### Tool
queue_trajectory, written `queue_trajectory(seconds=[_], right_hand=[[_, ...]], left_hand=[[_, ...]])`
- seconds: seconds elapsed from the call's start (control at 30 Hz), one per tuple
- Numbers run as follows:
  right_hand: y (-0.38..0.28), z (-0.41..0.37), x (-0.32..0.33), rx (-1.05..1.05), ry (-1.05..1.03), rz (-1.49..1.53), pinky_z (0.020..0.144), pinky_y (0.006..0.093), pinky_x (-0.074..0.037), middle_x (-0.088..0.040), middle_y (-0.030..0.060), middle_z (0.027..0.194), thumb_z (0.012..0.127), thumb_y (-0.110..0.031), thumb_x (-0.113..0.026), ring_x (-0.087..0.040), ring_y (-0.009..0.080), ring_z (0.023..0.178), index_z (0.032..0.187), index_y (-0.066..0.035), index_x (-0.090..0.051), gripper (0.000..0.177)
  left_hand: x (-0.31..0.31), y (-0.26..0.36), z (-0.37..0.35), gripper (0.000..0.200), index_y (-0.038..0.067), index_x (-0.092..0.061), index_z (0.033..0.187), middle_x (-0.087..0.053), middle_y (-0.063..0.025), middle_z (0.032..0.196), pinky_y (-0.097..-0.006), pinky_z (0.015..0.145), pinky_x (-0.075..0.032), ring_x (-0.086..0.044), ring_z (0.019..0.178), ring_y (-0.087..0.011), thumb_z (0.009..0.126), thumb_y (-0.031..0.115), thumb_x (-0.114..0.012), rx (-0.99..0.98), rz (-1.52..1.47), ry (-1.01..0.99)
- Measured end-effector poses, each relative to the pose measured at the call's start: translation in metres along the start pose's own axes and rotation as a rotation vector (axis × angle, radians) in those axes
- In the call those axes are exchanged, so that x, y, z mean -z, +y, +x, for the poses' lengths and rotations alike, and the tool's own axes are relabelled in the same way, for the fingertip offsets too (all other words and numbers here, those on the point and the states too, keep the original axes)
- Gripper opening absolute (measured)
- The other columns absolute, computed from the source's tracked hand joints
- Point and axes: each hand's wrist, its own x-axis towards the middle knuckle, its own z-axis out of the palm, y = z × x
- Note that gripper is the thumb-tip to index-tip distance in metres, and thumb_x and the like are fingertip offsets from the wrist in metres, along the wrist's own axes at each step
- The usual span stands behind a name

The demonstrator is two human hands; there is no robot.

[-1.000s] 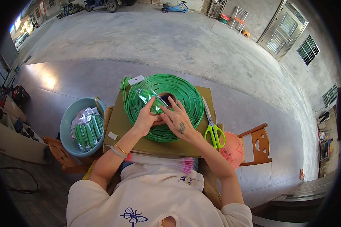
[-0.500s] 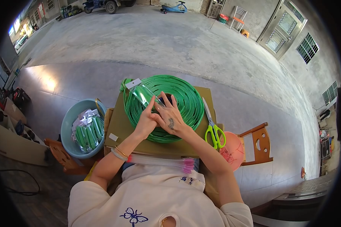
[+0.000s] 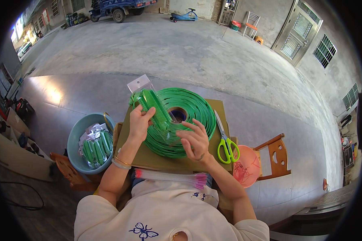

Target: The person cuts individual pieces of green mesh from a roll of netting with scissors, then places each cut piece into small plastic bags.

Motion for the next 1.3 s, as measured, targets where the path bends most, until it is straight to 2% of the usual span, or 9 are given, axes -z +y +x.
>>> queue_trajectory(seconds=[0.1, 0.13, 0.27, 0.4, 0.57, 0.9, 1.0, 1.1, 1.3], right_hand=[[-0.012, 0.003, 0.004, -0.677, 0.166, 0.256, 0.082, 0.0344, -0.044, -0.063, 0.0091, 0.086, 0.085, -0.012, -0.053, -0.059, 0.0219, 0.085, 0.095, -0.002, -0.062, 0.018], [-0.011, 0.014, 0.002, -0.68, 0.227, 0.365, 0.067, 0.0273, -0.046, -0.062, 0.0089, 0.082, 0.082, -0.014, -0.062, -0.059, 0.0189, 0.074, 0.09, -0.001, -0.061, 0.015], [-0.013, 0.015, -0.003, -1.035, -0.205, 0.957, 0.057, 0.0218, -0.044, -0.06, 0.0037, 0.075, 0.08, -0.013, -0.066, -0.056, 0.0076, 0.063, 0.09, 0.001, -0.058, 0.019], [-0.008, 0.009, -0.008, -1.142, 0.09, 0.981, 0.051, 0.0198, -0.043, -0.059, 0.0025, 0.07, 0.08, -0.012, -0.066, -0.053, 0.0065, 0.056, 0.085, 0.0, -0.056, 0.016], [-0.005, -0.001, -0.002, -1.142, 0.071, 0.938, 0.045, 0.0187, -0.04, -0.06, 0.0028, 0.072, 0.078, -0.01, -0.067, -0.051, 0.0057, 0.053, 0.09, 0.0, -0.055, 0.019], [-0.004, -0.009, 0.0, -1.133, 0.108, 0.726, 0.049, 0.0238, -0.042, -0.054, 0.0025, 0.072, 0.076, -0.01, -0.07, -0.053, 0.0108, 0.058, 0.105, 0.003, -0.048, 0.038], [-0.012, -0.004, 0.001, -0.61, 0.076, -0.145, 0.061, 0.0319, -0.045, -0.055, 0.0065, 0.075, 0.073, -0.012, -0.069, -0.056, 0.0215, 0.069, 0.099, -0.001, -0.054, 0.033], [-0.02, -0.002, 0.02, -0.571, -0.348, 0.072, 0.069, 0.0374, -0.045, -0.056, 0.0098, 0.077, 0.071, -0.014, -0.067, -0.055, 0.029, 0.081, 0.089, -0.005, -0.059, 0.022], [-0.024, -0.006, 0.024, -0.593, -0.547, 0.122, 0.066, 0.0376, -0.045, -0.057, 0.011, 0.076, 0.073, -0.016, -0.063, -0.057, 0.0298, 0.074, 0.079, -0.003, -0.056, 0.016]], left_hand=[[-0.004, 0.011, -0.012, 0.021, 0.003, -0.055, 0.107, -0.064, -0.0024, 0.08, -0.0169, 0.048, -0.042, -0.057, 0.063, -0.0045, 0.086, 0.005, -0.056, -0.035, 0.151, -0.077], [-0.008, 0.015, -0.016, 0.023, 0.002, -0.054, 0.109, -0.064, -0.0023, 0.079, -0.0165, 0.048, -0.041, -0.056, 0.062, -0.0036, 0.086, 0.006, -0.056, -0.047, 0.222, -0.11], [-0.027, 0.021, -0.031, 0.031, 0.0, -0.05, 0.116, -0.064, -0.0024, 0.077, -0.0155, 0.046, -0.036, -0.053, 0.057, -0.0017, 0.087, 0.008, -0.057, -0.049, 0.256, -0.197], [-0.029, 0.003, -0.04, 0.025, -0.003, -0.056, 0.106, -0.064, -0.0064, 0.078, -0.0192, 0.051, -0.047, -0.059, 0.062, -0.0084, 0.087, 0.013, -0.058, 0.264, 0.227, -0.281], [-0.031, -0.013, -0.051, 0.026, -0.007, -0.06, 0.095, -0.064, -0.0131, 0.082, -0.0298, 0.062, -0.057, -0.066, 0.073, -0.021, 0.087, 0.017, -0.059, 0.457, 0.246, -0.413], [-0.027, -0.029, -0.059, 0.022, -0.006, -0.058, 0.095, -0.063, -0.0149, 0.087, -0.0334, 0.068, -0.057, -0.066, 0.076, -0.0242, 0.089, 0.015, -0.055, 0.609, 0.054, -0.434], [-0.027, -0.03, -0.057, 0.021, -0.005, -0.057, 0.095, -0.064, -0.0145, 0.086, -0.034, 0.069, -0.057, -0.066, 0.076, -0.0242, 0.09, 0.015, -0.052, 0.635, -0.003, -0.397], [-0.028, -0.029, -0.059, 0.02, -0.003, -0.056, 0.096, -0.064, -0.0138, 0.086, -0.0343, 0.069, -0.057, -0.066, 0.077, -0.024, 0.092, 0.015, -0.049, 0.626, 0.036, -0.396], [-0.028, -0.034, -0.061, 0.019, -0.002, -0.055, 0.095, -0.064, -0.013, 0.086, -0.035, 0.068, -0.057, -0.066, 0.077, -0.0243, 0.093, 0.014, -0.046, 0.621, 0.114, -0.416]])
